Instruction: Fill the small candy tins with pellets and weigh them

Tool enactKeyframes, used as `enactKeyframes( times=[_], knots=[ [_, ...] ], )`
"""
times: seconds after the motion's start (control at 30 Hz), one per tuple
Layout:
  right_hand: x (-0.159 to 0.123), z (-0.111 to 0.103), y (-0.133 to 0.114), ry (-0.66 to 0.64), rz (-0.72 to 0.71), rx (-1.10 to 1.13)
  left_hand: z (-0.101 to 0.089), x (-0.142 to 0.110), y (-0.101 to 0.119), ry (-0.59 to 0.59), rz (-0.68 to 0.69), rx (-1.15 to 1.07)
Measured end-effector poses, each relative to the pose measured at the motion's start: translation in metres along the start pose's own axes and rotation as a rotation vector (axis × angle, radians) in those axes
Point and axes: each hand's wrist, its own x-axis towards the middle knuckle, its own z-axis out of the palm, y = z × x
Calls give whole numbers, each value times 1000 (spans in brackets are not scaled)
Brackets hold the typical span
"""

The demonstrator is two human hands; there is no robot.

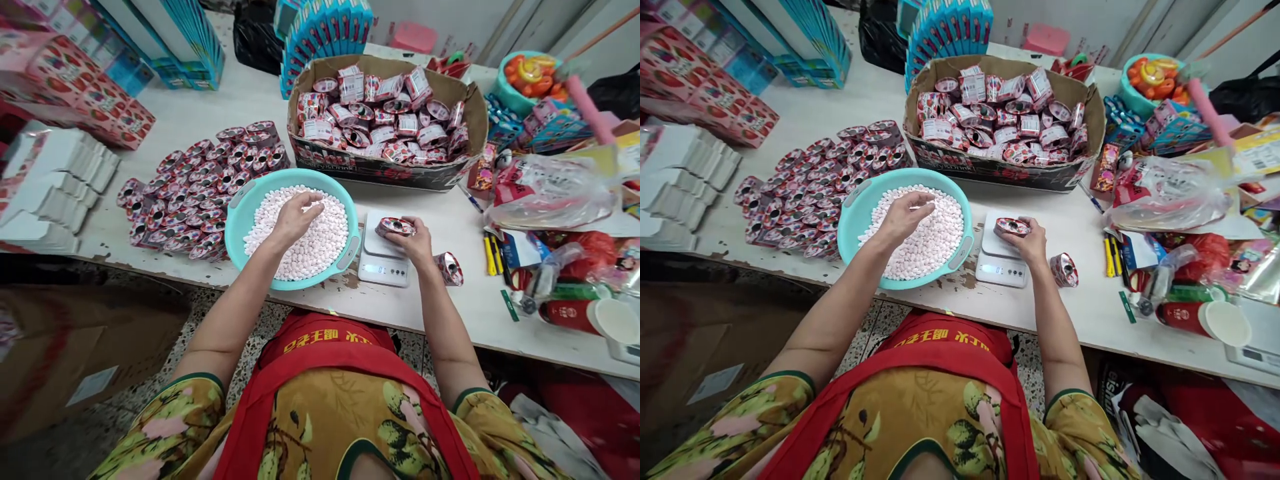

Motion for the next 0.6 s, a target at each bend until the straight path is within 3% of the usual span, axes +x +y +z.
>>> enactKeyframes(
  times=[0.13, 0.27, 0.47, 0.6],
  knots=[
    [-25, -29, -4, 109, -73, 48, 2, -1, -2, 8, -26, -39],
    [-62, -72, 1, 421, -74, 56, 5, -3, -2, 10, -52, -65],
    [-104, -113, 50, 823, -5, 47, 8, -1, 15, -21, -46, -26],
    [-121, -115, 75, 882, 66, 71, 15, 8, 36, -83, 51, 26]
  ],
)
